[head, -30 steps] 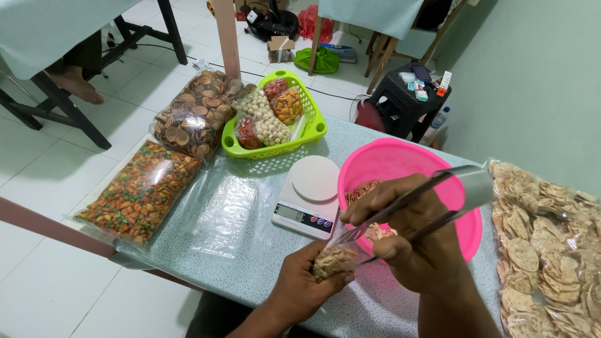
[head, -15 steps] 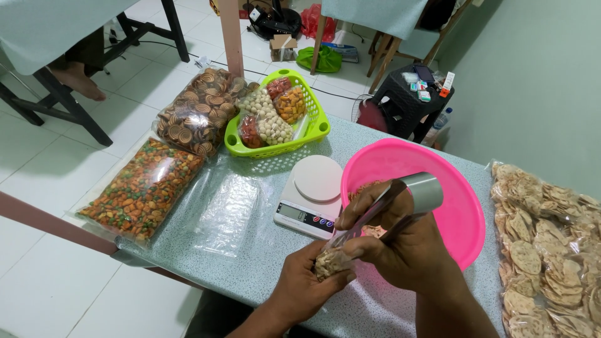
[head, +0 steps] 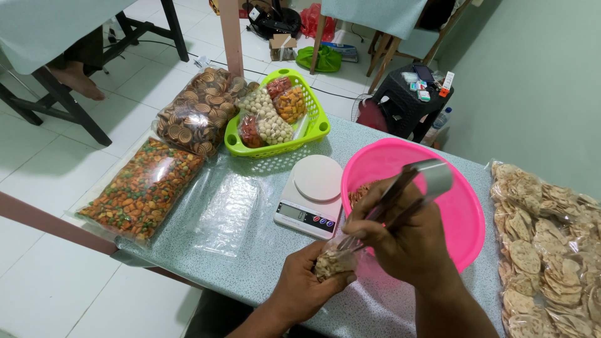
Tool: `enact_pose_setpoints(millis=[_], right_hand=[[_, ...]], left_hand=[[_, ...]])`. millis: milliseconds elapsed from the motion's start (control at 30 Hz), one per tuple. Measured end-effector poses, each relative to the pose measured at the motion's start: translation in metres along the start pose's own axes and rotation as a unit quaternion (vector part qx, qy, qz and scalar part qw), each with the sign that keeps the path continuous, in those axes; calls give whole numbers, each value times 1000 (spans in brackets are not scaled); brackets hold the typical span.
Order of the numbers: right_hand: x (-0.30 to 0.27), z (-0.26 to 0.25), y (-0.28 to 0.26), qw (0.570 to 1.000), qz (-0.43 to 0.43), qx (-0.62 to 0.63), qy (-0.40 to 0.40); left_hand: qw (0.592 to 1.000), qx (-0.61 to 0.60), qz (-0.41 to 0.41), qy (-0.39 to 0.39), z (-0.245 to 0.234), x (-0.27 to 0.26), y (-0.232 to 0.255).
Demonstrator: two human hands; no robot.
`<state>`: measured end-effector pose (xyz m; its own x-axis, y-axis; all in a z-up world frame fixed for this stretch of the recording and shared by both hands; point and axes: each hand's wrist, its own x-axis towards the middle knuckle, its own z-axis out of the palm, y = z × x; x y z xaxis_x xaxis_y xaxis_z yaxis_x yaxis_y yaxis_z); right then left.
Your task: Using metal tongs to fill small plastic pouches with fried snacks from a bowl.
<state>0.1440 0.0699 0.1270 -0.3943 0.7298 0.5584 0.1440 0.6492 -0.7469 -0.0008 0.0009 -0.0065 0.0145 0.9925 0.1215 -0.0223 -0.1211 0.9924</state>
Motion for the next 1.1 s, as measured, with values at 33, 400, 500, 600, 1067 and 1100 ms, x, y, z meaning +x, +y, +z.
enact_pose_setpoints(millis=[33,400,500,600,1067,1100], right_hand=[[1,0,0,1000,0,0,0],[9,-28,-16,980,-70,111,148],[-2,-70,-3,967,-96,159,174],[-11,-87,11,939,-166,-106,284],[-5,-56,-21,963,-150,85,207],[-3,-53,-24,967,-115,160,164]], left_hand=[[1000,0,0,0,0,0,1],[999,-29,4,-13,1,1,5],[998,-55,-11,-12,1,1,1],[999,-43,-20,2,2,2,-1],[1000,-1,17,-16,2,2,5],[999,1,27,-19,2,2,7]])
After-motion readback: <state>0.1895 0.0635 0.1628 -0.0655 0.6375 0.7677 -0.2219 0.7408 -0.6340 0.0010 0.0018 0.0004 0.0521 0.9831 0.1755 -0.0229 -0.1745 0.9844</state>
